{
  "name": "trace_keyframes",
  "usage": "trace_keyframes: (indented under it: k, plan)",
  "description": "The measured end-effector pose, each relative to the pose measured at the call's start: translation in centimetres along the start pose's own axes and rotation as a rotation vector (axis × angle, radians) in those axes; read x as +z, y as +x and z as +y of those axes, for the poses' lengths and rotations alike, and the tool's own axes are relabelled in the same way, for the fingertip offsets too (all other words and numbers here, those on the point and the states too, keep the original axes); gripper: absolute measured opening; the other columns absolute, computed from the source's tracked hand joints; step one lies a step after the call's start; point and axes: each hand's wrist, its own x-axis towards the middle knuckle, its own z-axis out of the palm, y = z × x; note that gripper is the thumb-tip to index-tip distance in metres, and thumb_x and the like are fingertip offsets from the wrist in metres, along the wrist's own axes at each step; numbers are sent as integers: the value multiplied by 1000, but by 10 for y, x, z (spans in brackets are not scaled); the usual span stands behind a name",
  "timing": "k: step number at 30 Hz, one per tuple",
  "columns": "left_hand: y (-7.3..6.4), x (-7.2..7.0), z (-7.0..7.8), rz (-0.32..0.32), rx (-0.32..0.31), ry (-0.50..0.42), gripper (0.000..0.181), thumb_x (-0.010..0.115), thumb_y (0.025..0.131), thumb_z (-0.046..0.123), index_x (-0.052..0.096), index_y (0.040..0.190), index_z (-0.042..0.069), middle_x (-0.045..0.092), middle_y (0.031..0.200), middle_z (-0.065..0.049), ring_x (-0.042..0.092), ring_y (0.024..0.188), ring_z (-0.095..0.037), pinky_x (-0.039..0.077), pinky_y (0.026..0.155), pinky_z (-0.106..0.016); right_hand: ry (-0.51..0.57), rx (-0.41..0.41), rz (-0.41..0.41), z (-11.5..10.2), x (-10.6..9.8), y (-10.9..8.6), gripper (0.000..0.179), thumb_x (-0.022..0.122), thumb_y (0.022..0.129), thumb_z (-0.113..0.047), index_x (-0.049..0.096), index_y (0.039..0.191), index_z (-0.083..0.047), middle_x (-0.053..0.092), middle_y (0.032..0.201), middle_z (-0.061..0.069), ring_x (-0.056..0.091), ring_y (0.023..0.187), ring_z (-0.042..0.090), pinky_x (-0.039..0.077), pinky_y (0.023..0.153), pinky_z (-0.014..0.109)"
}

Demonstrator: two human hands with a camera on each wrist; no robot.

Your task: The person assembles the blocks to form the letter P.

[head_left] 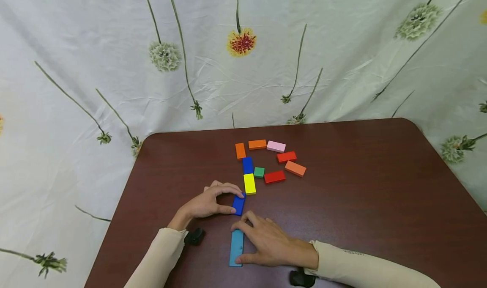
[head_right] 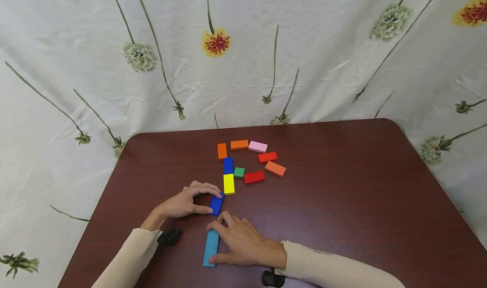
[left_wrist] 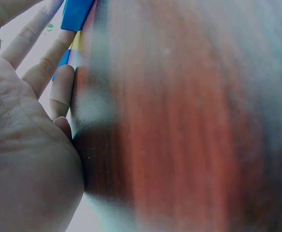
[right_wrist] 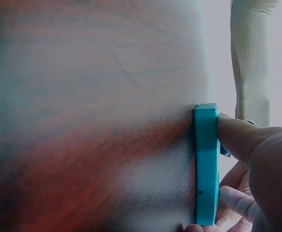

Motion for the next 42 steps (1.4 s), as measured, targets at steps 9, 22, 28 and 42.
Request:
trace_keyframes:
  k: [9,22,28,42]
  plan:
    - [0,0,-1,-5,8,1,37,78,88,30,69,123,32,59,139,6,38,117,-21,21,94,-52,-6,-8,-1,-1,0,0,64,68,87,-63,51,138,-28,46,124,-4,49,92,3,38,72,22]
    - [-4,0,1,7,1,18,36,78,88,29,69,122,33,59,138,7,39,118,-22,22,97,-54,167,11,-29,6,-5,-3,61,66,91,-58,48,141,-30,42,128,-3,52,103,6,46,85,27]
    - [-4,4,2,38,-1,48,35,78,88,32,68,121,34,59,137,7,41,119,-21,25,97,-54,331,6,-26,18,-12,-9,54,66,95,-46,48,142,-25,41,125,0,51,89,7,46,77,17]
    - [-13,10,7,78,-10,56,33,78,88,31,68,119,33,61,130,7,43,116,-21,24,98,-57,420,80,-4,35,-26,-17,51,67,96,-42,51,138,-19,47,118,4,49,73,2,46,70,19]
